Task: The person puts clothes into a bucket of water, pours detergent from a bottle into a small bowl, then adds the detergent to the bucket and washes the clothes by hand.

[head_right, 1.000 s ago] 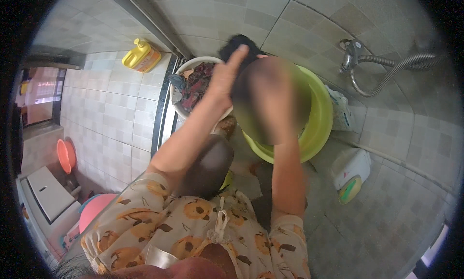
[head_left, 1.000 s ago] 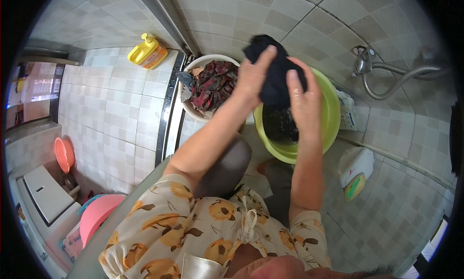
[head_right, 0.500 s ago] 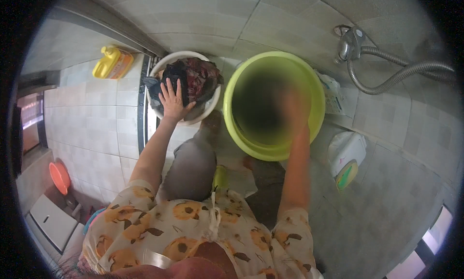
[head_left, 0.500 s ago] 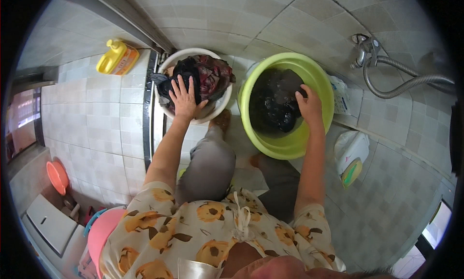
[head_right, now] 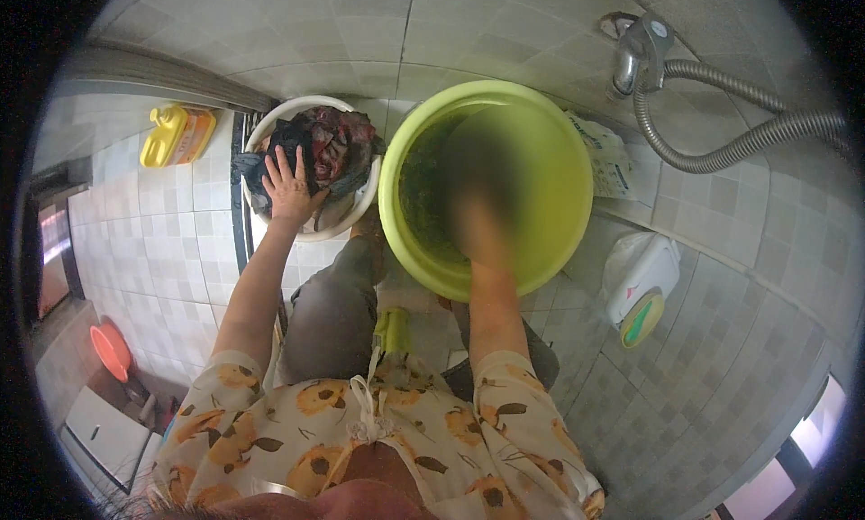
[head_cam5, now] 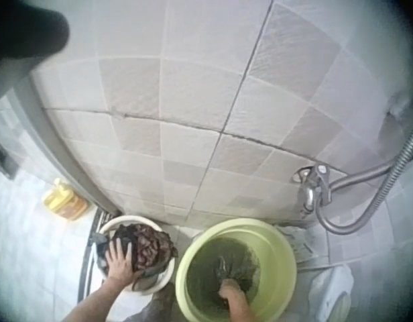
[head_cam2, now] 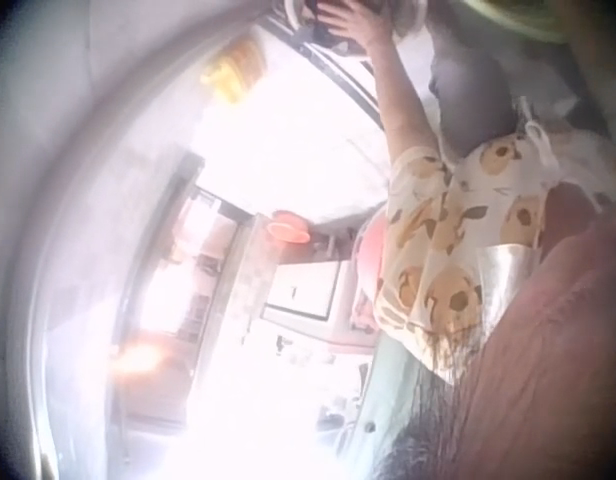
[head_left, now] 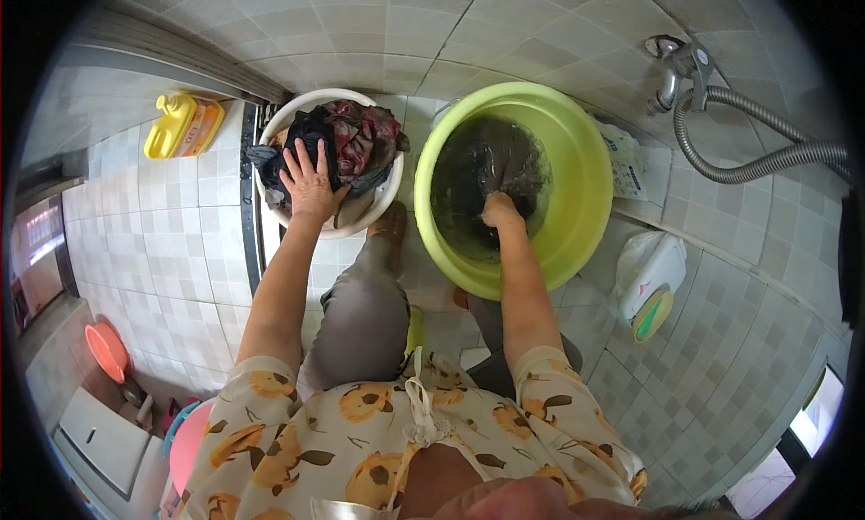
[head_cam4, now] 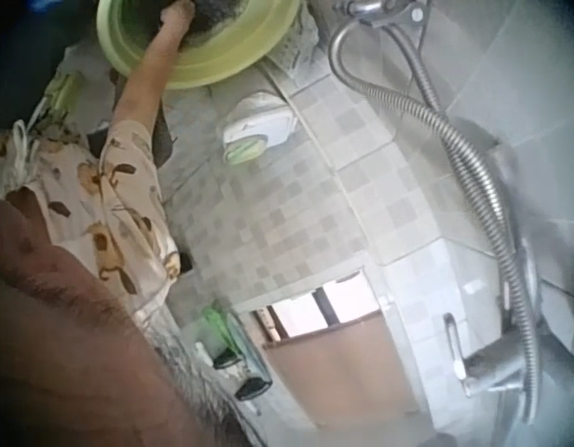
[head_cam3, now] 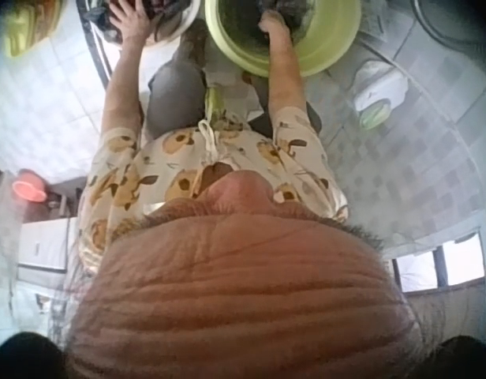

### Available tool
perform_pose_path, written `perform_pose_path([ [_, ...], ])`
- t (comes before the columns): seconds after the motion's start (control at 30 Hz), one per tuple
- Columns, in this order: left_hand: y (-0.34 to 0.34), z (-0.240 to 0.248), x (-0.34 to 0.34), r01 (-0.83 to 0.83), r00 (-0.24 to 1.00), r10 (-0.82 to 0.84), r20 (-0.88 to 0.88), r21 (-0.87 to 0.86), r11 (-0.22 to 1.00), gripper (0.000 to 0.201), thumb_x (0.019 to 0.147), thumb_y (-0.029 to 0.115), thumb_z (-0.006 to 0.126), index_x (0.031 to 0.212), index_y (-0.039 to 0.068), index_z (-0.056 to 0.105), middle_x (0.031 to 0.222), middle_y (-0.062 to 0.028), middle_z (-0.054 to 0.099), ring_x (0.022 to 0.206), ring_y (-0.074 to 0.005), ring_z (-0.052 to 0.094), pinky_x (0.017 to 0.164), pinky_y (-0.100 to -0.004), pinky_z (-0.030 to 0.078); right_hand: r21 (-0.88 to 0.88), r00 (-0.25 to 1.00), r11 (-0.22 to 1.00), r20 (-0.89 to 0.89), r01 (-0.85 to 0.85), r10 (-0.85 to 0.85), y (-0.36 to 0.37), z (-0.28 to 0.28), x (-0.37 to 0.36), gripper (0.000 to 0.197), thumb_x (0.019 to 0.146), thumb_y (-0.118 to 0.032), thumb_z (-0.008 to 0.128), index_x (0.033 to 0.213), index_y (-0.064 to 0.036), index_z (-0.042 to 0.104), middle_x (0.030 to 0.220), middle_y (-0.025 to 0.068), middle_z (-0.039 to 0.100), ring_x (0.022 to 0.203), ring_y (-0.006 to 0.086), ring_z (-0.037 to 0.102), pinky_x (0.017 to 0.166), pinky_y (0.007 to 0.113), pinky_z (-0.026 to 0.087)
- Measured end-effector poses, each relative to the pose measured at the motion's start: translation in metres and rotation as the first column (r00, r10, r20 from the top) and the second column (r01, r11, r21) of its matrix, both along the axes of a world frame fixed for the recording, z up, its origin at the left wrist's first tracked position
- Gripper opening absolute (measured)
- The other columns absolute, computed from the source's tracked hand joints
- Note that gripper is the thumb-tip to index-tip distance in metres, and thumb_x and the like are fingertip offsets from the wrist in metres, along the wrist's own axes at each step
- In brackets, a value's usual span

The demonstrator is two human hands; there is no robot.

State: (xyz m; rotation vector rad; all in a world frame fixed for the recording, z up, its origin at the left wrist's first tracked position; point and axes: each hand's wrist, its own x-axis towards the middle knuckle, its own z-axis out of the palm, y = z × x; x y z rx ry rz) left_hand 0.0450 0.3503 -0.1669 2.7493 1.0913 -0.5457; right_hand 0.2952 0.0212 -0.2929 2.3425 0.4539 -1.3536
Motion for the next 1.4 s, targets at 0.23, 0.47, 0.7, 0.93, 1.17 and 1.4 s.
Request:
perform_pose_path([
  [0.23,0.010,0.007,-0.013,-0.017,0.999,0.016,-0.041,-0.019,1.000,0.109,0.071,0.056,0.071,0.151,0.017,0.007,0.153,-0.0231,0.004,0.139,-0.0457,0.013,0.105,-0.0588,0.027,0.443,0.995,0.892,-0.002,-0.090,0.101,0.007,0.148,-0.023,0.041,0.082,-0.023,0.065,0.106,0.0080,0.055,0.104,0.0279,0.060,0.100,0.0400,0.058,0.084,0.043,0.048],
  [0.47,0.016,0.046,-0.017,-0.226,0.921,0.235,0.310,-0.064,0.972,0.079,0.075,0.050,0.071,0.136,0.007,0.043,0.145,-0.0232,0.030,0.133,-0.0406,0.029,0.101,-0.0543,0.034,0.708,0.953,0.682,0.298,-0.185,-0.051,-0.005,0.356,-0.025,0.025,0.080,-0.015,0.063,0.098,0.0027,0.059,0.091,0.0250,0.061,0.086,0.0429,0.058,0.074,0.043,0.046],
  [0.7,-0.058,0.171,0.068,0.380,0.569,0.388,0.725,-0.651,0.657,0.072,0.075,0.030,0.078,0.132,0.000,0.046,0.119,-0.0195,0.057,0.108,-0.0261,0.057,0.085,-0.0348,0.049,0.789,0.688,0.411,0.606,-0.456,-0.400,-0.013,0.434,-0.049,0.038,0.074,0.005,0.054,0.112,-0.0003,0.060,0.096,0.0207,0.063,0.090,0.0351,0.062,0.084,0.035,0.046],
  [0.93,-0.143,0.182,0.137,0.525,0.639,0.150,0.755,-0.570,0.632,0.115,0.058,0.030,0.087,0.148,0.009,0.018,0.147,-0.0321,0.019,0.138,-0.0411,0.022,0.111,-0.0391,0.028,0.775,0.610,0.115,0.571,-0.621,-0.549,0.007,0.484,-0.069,0.045,0.064,0.012,0.048,0.104,-0.0034,0.063,0.087,0.0117,0.059,0.081,0.0305,0.060,0.075,0.030,0.046],
  [1.17,-0.185,0.136,0.155,0.503,0.754,0.523,0.398,-0.862,-0.069,0.060,0.084,0.022,0.069,0.134,-0.001,0.043,0.118,-0.0161,0.058,0.104,-0.0183,0.056,0.089,-0.0305,0.046,0.812,0.665,0.019,0.491,-0.584,-0.563,-0.008,0.473,-0.058,0.047,0.063,0.012,0.043,0.102,-0.0036,0.063,0.092,0.0108,0.061,0.089,0.0261,0.060,0.083,0.031,0.045],
  [1.4,-0.196,0.157,0.168,0.181,0.211,0.922,0.325,-0.940,0.290,0.026,0.075,0.012,0.068,0.094,-0.004,0.064,0.086,-0.0166,0.067,0.076,-0.0241,0.066,0.069,-0.0333,0.052,0.962,0.630,0.235,0.268,-0.138,-0.729,-0.033,0.326,-0.032,0.044,0.074,0.010,0.053,0.116,-0.0009,0.060,0.101,0.0112,0.065,0.094,0.0218,0.062,0.087,0.033,0.047],
])
